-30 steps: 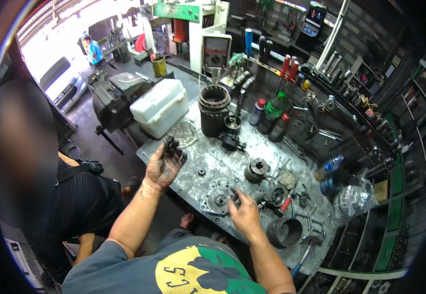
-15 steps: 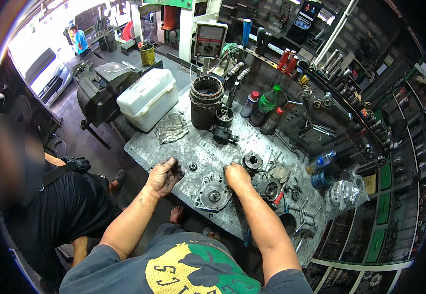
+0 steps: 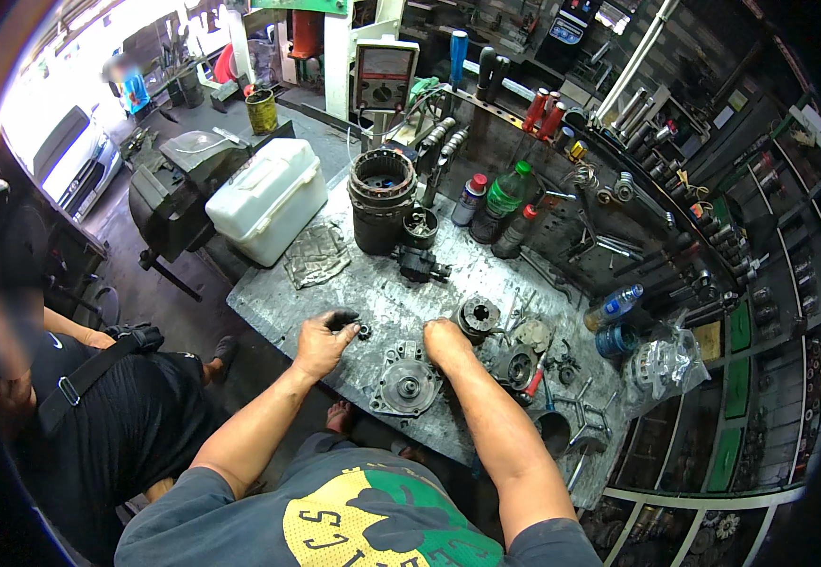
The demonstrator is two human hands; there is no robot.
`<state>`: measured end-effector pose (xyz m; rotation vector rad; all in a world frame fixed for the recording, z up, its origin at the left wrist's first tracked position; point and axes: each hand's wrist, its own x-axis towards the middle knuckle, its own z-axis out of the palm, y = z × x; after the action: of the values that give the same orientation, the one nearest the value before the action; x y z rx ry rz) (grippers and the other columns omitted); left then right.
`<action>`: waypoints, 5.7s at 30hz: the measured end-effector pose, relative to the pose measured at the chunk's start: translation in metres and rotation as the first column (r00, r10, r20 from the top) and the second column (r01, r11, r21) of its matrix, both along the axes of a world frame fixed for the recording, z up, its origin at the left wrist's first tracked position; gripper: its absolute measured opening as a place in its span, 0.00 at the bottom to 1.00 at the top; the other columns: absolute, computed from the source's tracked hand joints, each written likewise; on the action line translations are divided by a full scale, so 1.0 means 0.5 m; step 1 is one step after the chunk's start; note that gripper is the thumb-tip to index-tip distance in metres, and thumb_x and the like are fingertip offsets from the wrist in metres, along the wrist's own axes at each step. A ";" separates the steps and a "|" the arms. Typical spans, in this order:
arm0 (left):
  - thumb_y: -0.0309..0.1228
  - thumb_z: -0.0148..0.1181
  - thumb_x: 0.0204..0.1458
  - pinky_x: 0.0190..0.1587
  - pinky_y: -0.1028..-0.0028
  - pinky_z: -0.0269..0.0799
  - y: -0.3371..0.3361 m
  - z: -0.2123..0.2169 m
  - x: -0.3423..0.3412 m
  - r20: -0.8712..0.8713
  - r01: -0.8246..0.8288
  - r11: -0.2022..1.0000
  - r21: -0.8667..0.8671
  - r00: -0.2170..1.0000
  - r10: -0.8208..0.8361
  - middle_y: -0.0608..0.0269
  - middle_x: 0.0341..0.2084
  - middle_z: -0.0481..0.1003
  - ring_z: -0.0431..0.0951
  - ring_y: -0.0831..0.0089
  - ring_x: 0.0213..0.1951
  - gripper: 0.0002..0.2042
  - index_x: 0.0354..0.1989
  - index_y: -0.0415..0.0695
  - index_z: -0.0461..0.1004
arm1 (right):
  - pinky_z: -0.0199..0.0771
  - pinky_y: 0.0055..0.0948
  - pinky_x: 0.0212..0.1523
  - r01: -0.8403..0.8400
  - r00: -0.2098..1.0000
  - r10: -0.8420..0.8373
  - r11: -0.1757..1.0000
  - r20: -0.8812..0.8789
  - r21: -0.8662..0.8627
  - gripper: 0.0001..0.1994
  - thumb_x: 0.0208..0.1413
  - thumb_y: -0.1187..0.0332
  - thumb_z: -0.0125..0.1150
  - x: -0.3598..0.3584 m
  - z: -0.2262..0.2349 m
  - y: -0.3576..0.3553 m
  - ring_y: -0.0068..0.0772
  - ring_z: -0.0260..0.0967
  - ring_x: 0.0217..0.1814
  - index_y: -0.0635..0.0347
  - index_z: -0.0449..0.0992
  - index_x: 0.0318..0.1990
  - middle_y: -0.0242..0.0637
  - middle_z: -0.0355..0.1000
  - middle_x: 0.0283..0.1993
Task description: The person assembles small mechanical components on a workbench, using a hammer to tap parts into place and a screwdriver to adjust fasteners. They handle cylindrical housings, bearings, and shafts, occasionally inspecting fit and alignment while a coworker observes nearby.
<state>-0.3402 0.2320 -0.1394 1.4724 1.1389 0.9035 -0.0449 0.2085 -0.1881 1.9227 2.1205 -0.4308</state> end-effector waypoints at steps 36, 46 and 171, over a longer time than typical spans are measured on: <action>0.48 0.86 0.36 0.75 0.50 0.68 -0.192 0.040 0.131 -0.639 0.482 0.876 0.014 0.678 -0.363 0.28 0.80 0.45 0.63 0.31 0.75 0.61 0.81 0.46 0.57 | 0.79 0.48 0.61 0.691 0.418 -0.398 0.723 -0.816 0.001 0.36 0.61 0.69 0.68 -0.129 0.130 -0.388 0.60 0.80 0.58 0.66 0.62 0.76 0.61 0.78 0.59; 0.42 0.86 0.31 0.70 0.55 0.75 -0.199 0.019 0.090 -0.423 0.299 0.930 0.215 0.887 -0.188 0.38 0.71 0.65 0.76 0.41 0.66 0.51 0.71 0.42 0.71 | 0.66 0.46 0.78 0.599 0.550 -0.374 0.800 -0.746 0.041 0.48 0.56 0.66 0.73 -0.129 0.039 -0.405 0.68 0.64 0.79 0.76 0.52 0.80 0.73 0.63 0.76; 0.35 0.83 0.49 0.54 0.71 0.81 -0.319 0.201 -0.086 0.060 -0.118 0.991 0.063 0.992 0.114 0.62 0.43 0.87 0.84 0.76 0.45 0.29 0.58 0.36 0.81 | 0.86 0.53 0.45 0.040 0.845 0.231 0.873 -0.483 0.486 0.28 0.65 0.60 0.70 -0.215 0.362 -0.303 0.63 0.83 0.45 0.51 0.73 0.71 0.54 0.79 0.52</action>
<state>-0.3831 0.0727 -0.0391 1.4371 1.1725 1.0660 -0.1521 0.0572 -0.0068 2.1081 2.9089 -0.4932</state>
